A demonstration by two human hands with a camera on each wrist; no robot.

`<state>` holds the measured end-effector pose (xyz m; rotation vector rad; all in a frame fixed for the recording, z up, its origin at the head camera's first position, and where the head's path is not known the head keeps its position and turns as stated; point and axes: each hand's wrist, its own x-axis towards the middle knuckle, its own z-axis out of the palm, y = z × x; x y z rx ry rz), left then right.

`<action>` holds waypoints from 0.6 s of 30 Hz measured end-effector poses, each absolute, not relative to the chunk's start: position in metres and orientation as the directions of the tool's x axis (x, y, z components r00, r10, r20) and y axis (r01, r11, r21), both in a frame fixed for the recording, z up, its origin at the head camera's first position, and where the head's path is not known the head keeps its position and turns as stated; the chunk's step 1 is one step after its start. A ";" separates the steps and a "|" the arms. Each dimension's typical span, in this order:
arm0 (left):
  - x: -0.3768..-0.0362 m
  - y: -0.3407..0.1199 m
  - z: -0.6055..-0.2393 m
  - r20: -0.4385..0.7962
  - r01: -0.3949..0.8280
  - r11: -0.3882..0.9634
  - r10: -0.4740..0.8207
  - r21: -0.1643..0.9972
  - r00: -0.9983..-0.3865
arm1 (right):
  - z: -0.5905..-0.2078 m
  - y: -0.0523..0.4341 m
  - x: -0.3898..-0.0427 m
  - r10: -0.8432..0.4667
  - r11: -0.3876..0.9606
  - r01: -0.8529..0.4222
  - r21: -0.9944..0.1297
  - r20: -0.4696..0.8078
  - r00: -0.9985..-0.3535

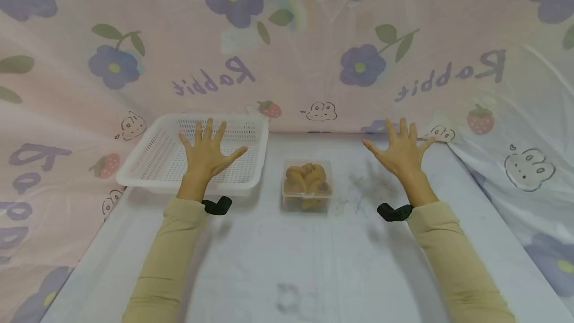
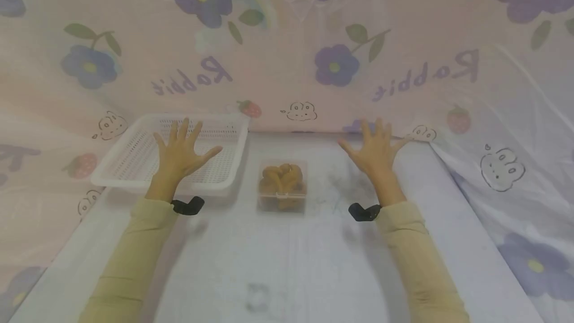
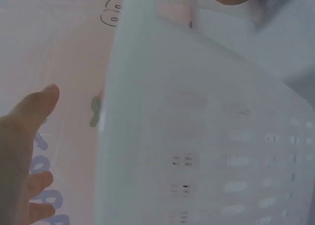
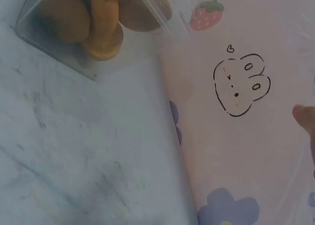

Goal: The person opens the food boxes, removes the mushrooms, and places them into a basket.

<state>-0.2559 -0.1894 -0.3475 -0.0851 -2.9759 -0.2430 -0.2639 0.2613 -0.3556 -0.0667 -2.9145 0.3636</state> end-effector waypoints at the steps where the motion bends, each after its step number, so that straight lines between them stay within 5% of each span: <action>1: -0.254 -0.189 -0.348 0.168 0.075 0.985 0.048 0.155 -0.985 | -0.357 0.260 -0.263 0.067 0.966 0.012 -0.258 0.209 -0.976; 12: -0.235 -0.187 -0.355 0.297 0.167 0.968 0.106 0.189 -0.949 | -0.373 0.248 -0.249 0.030 0.916 -0.130 -0.379 0.388 -0.921; 18: -0.226 -0.184 -0.360 0.449 0.255 0.953 0.159 0.162 -0.879 | -0.373 0.243 -0.243 0.018 0.871 -0.186 -0.454 0.409 -0.912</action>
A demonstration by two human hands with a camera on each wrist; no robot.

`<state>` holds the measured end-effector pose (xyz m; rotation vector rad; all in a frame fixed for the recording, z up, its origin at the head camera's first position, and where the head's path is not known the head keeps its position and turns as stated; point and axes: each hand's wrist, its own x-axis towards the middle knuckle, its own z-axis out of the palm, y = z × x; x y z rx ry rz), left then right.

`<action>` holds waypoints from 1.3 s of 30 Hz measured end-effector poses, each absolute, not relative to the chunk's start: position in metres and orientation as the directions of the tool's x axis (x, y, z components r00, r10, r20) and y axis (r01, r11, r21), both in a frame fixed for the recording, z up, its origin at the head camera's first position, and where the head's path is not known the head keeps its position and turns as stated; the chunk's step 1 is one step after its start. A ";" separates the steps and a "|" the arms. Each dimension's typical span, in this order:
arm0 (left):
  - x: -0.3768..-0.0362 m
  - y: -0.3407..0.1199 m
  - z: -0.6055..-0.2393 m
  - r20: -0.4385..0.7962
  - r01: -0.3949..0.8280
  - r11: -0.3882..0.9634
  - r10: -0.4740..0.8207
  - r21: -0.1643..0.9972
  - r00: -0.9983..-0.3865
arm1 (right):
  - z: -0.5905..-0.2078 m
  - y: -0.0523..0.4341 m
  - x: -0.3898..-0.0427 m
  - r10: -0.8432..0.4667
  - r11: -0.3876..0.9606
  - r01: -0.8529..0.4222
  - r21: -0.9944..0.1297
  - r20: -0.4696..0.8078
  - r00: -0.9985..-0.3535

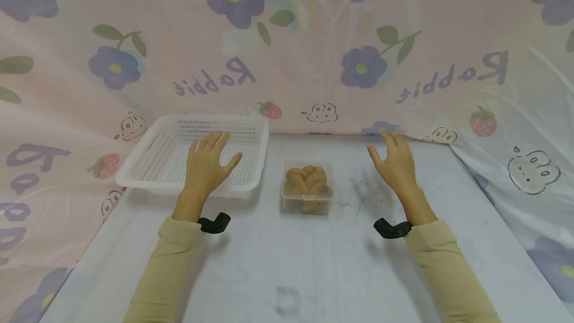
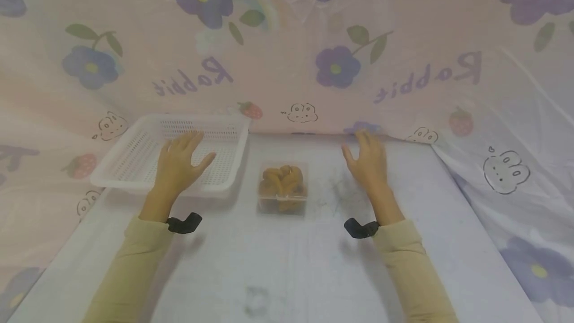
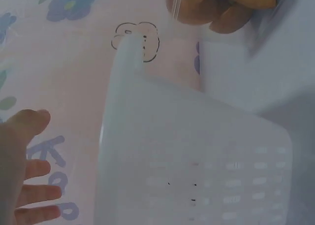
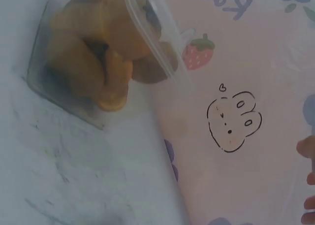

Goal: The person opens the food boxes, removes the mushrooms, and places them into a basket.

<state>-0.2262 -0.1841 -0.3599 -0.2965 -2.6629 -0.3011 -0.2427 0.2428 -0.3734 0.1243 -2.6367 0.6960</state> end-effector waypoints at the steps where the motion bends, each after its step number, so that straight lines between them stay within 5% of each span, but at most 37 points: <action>1: -0.225 -0.183 -0.361 0.480 0.282 0.946 0.174 0.161 -0.860 | -0.374 0.242 -0.242 0.015 0.859 -0.195 -0.473 0.405 -0.914; 9: -0.214 -0.171 -0.373 0.634 0.498 0.860 0.323 0.113 -0.702 | -0.386 0.233 -0.228 0.002 0.755 -0.278 -0.595 0.425 -0.905; 16: -0.207 -0.152 -0.381 0.626 0.593 0.798 0.409 0.108 -0.664 | -0.394 0.221 -0.217 -0.027 0.695 -0.322 -0.643 0.424 -0.905; 28: -0.205 -0.102 -0.405 0.645 0.798 0.602 0.601 0.022 -0.471 | -0.419 0.204 -0.215 -0.115 0.574 -0.414 -0.706 0.431 -0.895; 39: -0.210 -0.066 -0.424 0.659 0.886 0.464 0.670 -0.013 -0.342 | -0.433 0.197 -0.224 -0.282 0.333 -0.364 -0.870 0.276 -0.919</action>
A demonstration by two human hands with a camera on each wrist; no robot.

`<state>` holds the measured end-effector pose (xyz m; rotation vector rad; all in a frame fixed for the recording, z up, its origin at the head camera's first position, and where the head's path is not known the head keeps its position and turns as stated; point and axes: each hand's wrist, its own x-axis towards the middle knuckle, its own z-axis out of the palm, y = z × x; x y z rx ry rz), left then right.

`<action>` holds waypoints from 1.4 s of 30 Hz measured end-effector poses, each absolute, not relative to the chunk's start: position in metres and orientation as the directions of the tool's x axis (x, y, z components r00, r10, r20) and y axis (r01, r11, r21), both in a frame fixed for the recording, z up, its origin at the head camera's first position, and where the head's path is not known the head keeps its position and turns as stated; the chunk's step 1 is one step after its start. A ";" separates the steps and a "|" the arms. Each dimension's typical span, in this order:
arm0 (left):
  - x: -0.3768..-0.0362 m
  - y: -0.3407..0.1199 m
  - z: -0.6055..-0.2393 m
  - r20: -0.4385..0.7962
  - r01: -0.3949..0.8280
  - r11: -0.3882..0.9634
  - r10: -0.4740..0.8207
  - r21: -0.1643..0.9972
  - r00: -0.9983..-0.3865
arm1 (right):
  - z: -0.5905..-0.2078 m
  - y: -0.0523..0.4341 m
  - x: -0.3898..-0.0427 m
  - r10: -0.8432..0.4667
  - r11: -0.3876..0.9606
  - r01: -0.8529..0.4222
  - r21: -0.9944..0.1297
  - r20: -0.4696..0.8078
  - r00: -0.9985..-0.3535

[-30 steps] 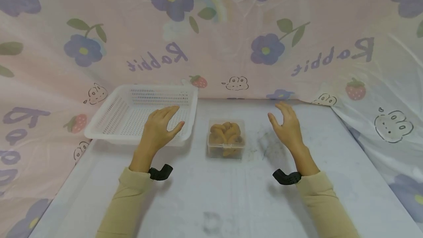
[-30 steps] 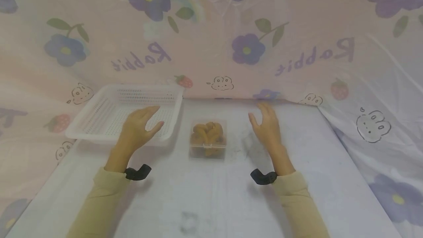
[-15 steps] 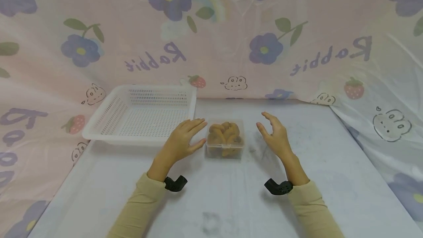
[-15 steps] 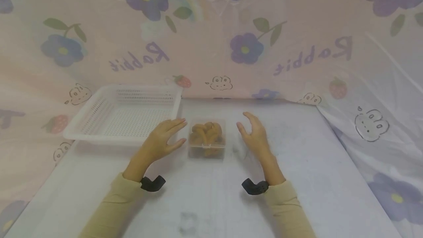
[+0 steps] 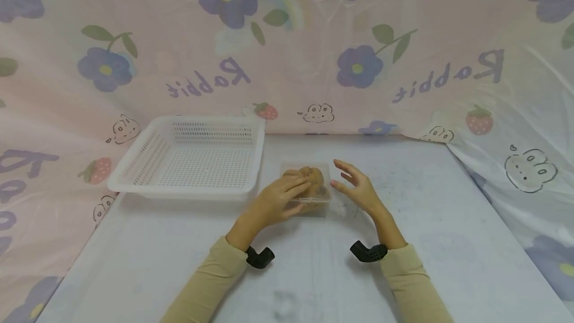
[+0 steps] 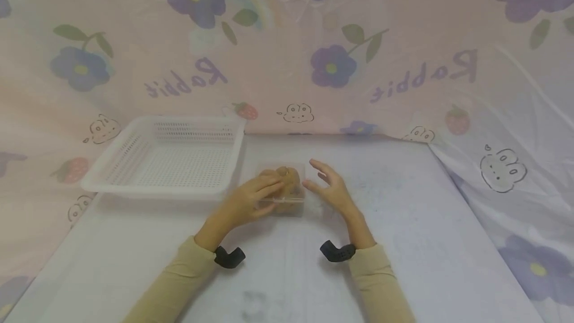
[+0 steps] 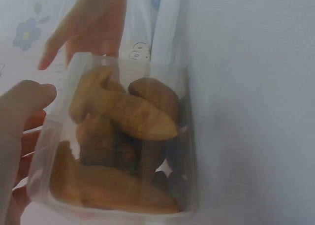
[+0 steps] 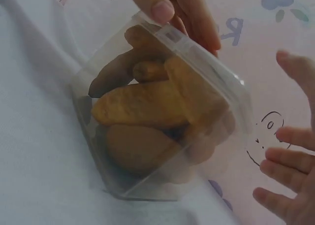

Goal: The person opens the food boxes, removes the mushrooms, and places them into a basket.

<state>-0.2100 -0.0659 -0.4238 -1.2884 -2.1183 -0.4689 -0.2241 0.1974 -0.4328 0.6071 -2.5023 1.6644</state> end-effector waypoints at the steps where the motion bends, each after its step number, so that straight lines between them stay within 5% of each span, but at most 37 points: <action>1: -0.210 -0.064 -0.425 0.657 0.892 0.453 0.674 -0.008 -0.337 | -0.434 0.197 -0.225 -0.302 0.309 -0.364 -0.878 0.273 -0.914; 7: -0.210 -0.061 -0.431 0.637 0.882 0.471 0.678 0.005 -0.366 | -0.445 0.198 -0.228 -0.394 0.196 -0.378 -0.905 0.280 -0.875; 28: -0.210 -0.061 -0.438 0.649 0.876 0.481 0.659 0.025 -0.380 | -0.465 0.186 -0.235 -0.424 0.246 -0.344 -0.906 0.219 -0.879; 42: -0.210 -0.057 -0.444 0.677 0.863 0.503 0.619 0.047 -0.398 | -0.473 0.179 -0.235 -0.416 0.161 -0.363 -0.918 0.270 -0.868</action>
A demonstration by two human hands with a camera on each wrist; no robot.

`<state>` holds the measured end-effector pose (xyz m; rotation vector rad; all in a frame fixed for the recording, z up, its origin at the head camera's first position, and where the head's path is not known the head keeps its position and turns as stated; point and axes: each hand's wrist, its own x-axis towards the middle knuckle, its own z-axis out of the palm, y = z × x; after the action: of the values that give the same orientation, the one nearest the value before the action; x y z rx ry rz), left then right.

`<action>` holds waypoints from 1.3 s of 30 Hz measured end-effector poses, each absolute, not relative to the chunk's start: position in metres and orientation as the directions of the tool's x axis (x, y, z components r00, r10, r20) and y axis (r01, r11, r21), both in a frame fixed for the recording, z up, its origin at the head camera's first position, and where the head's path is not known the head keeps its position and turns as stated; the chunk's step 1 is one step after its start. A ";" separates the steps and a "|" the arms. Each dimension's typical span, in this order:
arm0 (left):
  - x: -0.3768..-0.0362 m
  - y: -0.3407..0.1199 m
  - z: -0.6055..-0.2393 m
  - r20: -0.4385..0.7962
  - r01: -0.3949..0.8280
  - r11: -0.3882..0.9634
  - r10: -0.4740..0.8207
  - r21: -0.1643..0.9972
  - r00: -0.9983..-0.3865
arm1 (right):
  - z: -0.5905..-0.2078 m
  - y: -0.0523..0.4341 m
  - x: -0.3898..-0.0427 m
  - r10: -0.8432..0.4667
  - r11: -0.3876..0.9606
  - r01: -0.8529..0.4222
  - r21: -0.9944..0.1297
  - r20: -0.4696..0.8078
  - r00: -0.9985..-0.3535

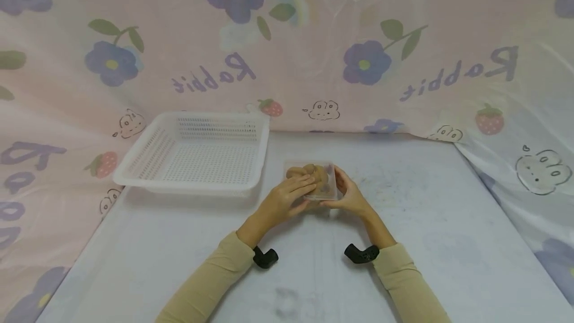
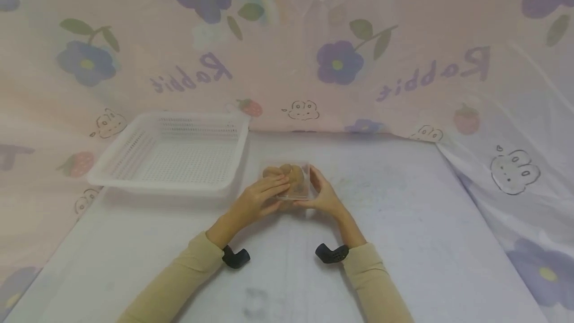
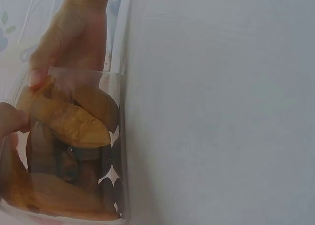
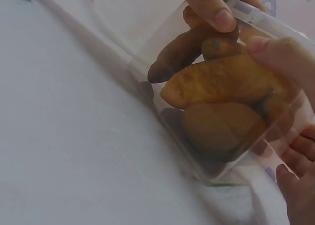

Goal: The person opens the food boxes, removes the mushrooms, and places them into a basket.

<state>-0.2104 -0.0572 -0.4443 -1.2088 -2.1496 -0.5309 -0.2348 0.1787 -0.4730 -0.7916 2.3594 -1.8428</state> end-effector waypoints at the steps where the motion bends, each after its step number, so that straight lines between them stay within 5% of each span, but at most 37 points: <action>1: -0.211 -0.057 -0.445 0.680 0.863 0.503 0.616 0.048 -0.397 | -0.474 0.179 -0.235 -0.410 0.164 -0.363 -0.917 0.271 -0.871; 15: -0.215 -0.057 -0.449 0.735 0.853 0.508 0.622 -0.118 -0.269 | -0.478 0.176 -0.236 -0.386 0.201 -0.368 -0.908 0.271 -0.882; 22: -0.216 -0.055 -0.448 0.751 0.847 0.515 0.609 -0.131 -0.254 | -0.473 0.177 -0.236 -0.394 0.198 -0.356 -0.913 0.259 -0.882; 39: -0.210 -0.059 -0.431 0.637 0.862 0.507 0.660 0.016 -0.399 | -0.475 0.180 -0.233 -0.396 0.204 -0.328 -0.922 0.228 -0.890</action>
<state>-0.2096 -0.0591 -0.4306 -1.2406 -2.1821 -0.4655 -0.2330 0.1798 -0.4748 -0.7194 2.3921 -1.8081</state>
